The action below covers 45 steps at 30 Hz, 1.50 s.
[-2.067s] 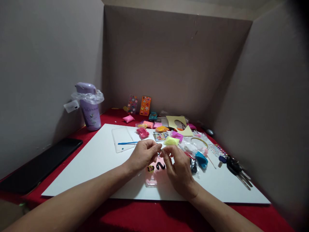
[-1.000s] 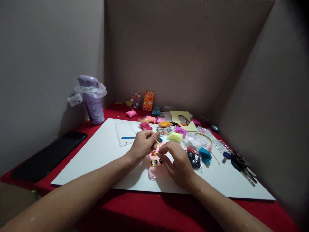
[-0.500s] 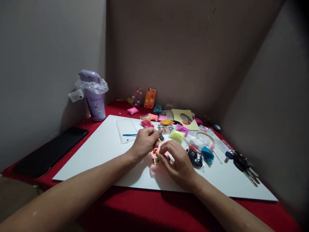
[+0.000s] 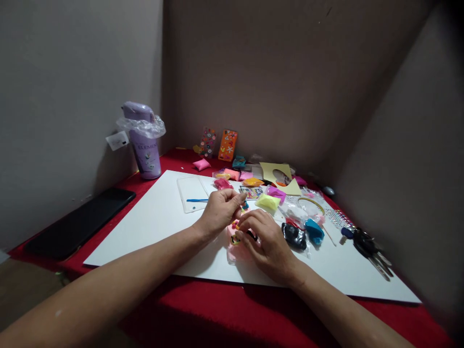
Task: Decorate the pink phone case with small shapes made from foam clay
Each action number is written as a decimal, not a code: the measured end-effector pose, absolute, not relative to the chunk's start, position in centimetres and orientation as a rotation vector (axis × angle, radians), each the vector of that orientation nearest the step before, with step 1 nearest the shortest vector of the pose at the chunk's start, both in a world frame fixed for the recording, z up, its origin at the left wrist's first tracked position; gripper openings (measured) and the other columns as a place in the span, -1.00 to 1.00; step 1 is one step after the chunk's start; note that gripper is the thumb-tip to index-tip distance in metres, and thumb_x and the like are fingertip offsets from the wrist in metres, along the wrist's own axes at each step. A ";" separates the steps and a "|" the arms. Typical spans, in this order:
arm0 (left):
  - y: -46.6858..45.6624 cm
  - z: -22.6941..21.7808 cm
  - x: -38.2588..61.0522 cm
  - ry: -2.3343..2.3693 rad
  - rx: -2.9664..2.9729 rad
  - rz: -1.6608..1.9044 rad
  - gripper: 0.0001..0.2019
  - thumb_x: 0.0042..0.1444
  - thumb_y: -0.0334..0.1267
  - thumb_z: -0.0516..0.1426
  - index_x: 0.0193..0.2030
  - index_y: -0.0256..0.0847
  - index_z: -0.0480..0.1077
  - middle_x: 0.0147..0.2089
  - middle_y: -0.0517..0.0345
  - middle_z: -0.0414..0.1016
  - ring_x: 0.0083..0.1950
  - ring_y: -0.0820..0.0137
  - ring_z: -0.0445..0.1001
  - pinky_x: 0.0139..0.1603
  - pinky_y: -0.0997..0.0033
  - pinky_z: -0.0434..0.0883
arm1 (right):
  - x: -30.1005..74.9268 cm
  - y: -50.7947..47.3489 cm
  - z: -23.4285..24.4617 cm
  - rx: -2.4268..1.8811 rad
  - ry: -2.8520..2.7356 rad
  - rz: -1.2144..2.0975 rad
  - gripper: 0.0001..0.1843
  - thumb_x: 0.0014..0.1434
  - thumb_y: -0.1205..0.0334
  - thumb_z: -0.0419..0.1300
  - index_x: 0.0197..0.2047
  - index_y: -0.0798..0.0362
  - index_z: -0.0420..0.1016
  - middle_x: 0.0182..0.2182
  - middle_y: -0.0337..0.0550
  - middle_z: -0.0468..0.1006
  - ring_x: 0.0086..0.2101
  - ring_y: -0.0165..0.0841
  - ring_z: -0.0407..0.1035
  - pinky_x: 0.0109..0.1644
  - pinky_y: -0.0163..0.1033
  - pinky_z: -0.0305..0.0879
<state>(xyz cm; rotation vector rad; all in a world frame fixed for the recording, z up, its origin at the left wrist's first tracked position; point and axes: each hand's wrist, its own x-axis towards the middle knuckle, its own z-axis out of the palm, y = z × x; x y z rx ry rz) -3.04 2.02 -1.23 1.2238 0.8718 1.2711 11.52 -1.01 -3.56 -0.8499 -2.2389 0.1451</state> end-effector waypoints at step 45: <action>2.5 -0.2 -4.0 0.893 1.257 1.375 -0.63 0.03 -0.01 0.20 -0.54 -0.27 0.29 -0.72 0.33 0.25 -0.74 0.67 0.07 -0.73 0.63 -0.02 | 12.0 -0.8 -3.0 -0.849 -2.011 0.115 -0.91 0.20 0.35 0.09 -0.32 0.02 0.38 -0.38 -0.13 0.46 -0.27 -0.26 0.32 -0.15 -0.09 0.23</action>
